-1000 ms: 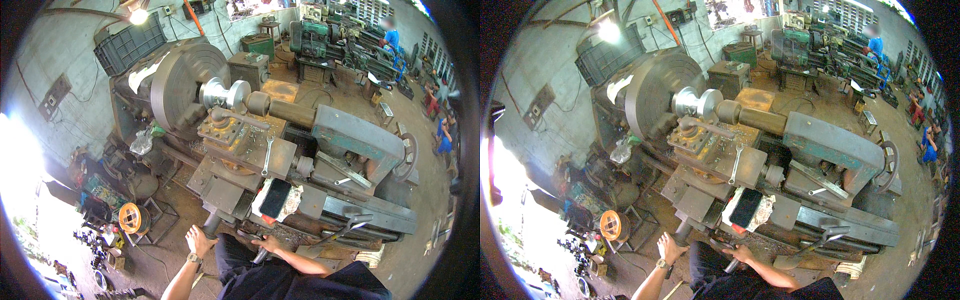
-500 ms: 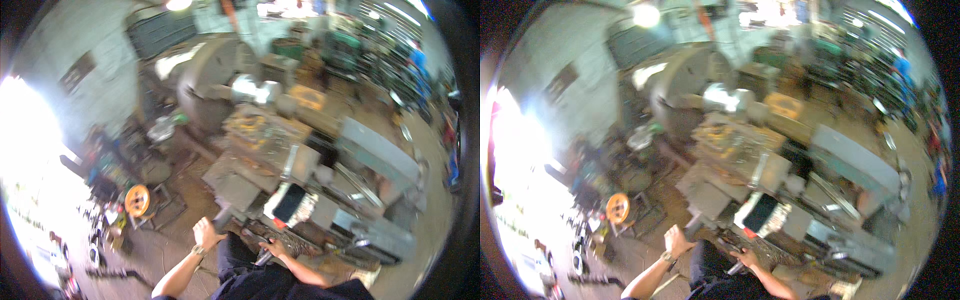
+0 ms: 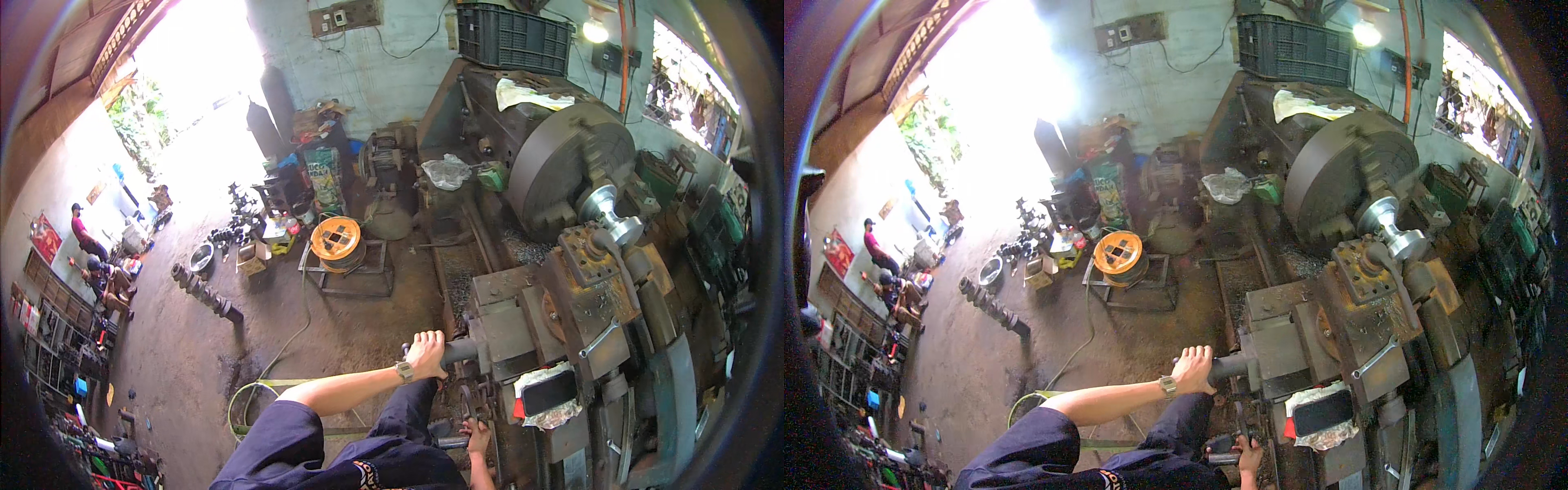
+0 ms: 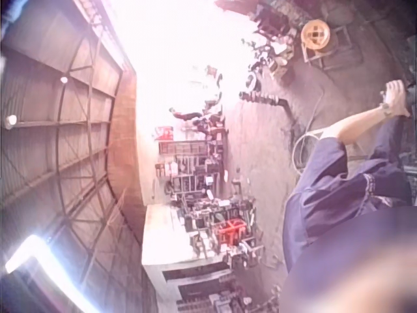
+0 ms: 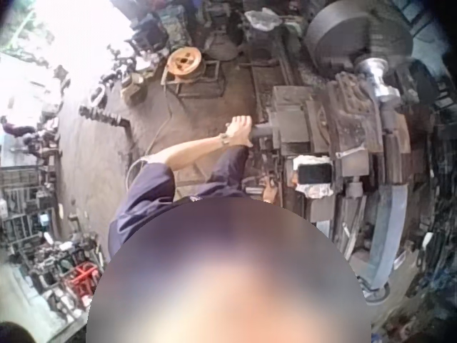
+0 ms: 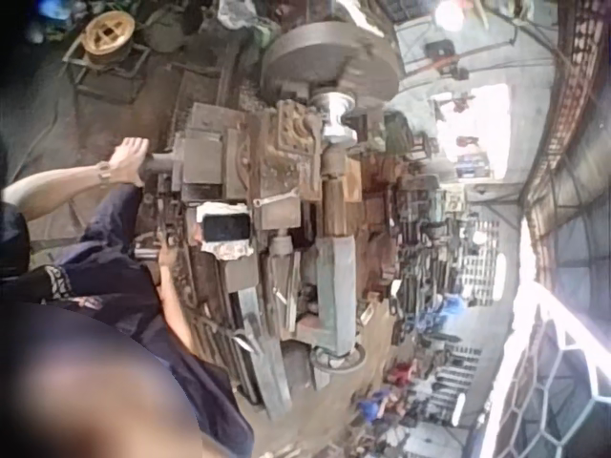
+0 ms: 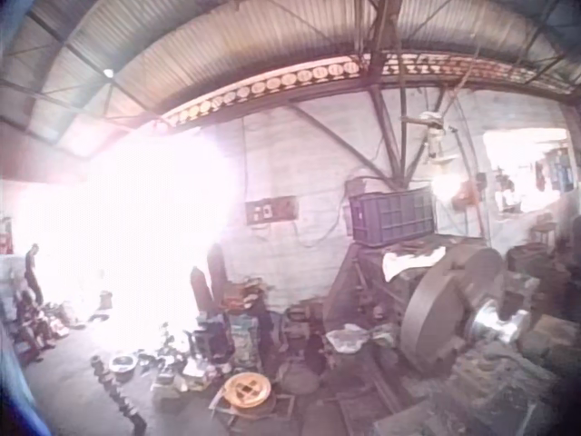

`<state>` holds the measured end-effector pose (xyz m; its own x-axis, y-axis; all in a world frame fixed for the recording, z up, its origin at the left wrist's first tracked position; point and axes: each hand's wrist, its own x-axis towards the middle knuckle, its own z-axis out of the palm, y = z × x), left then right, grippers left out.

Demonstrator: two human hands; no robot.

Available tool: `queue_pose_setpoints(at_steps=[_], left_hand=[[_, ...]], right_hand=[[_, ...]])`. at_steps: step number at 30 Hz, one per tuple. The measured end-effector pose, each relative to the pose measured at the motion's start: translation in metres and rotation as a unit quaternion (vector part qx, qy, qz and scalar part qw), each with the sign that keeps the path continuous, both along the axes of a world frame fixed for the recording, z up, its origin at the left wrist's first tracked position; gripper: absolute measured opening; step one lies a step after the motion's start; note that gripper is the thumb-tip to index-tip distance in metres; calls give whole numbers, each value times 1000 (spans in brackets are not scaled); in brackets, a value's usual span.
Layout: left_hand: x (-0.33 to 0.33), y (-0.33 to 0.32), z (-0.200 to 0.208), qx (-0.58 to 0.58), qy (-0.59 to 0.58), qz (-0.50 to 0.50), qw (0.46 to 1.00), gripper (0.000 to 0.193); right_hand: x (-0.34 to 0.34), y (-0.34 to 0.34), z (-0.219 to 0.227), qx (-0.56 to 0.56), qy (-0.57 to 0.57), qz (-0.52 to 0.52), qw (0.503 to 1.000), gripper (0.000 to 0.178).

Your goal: The person operates a metal lathe, using both hands to control the cross-slide and longitudinal feed handles while a cylindrical metal workpiece rotates in the chuck. The person maintains the cutting engagement and periodically retracts the tool before resuming the cut.

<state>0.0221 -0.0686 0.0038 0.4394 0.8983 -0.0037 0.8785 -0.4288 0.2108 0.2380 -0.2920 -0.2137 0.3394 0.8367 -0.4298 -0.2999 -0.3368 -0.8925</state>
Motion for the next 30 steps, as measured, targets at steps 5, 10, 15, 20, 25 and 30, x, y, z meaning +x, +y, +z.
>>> queue_pose_setpoints(at_steps=[5,10,15,20,25,30], left_hand=[[0,0,-4,-17,7,5,1000,110],[0,1,-6,-22,25,-1,999,113],[0,1,1,-17,26,-2,1000,112],[3,0,7,-25,40,17,999,102],[6,4,8,-67,34,6,997,98],[9,5,5,-63,63,3,996,110]], right_hand=[[4,1,3,-23,1,34,999,49],[9,-3,-7,-8,-36,52,998,48],[14,-3,-10,-8,35,75,997,49],[54,-6,11,-73,92,361,925,57],[58,-2,17,-21,-4,397,918,58],[57,-6,14,-11,-74,394,916,68]])
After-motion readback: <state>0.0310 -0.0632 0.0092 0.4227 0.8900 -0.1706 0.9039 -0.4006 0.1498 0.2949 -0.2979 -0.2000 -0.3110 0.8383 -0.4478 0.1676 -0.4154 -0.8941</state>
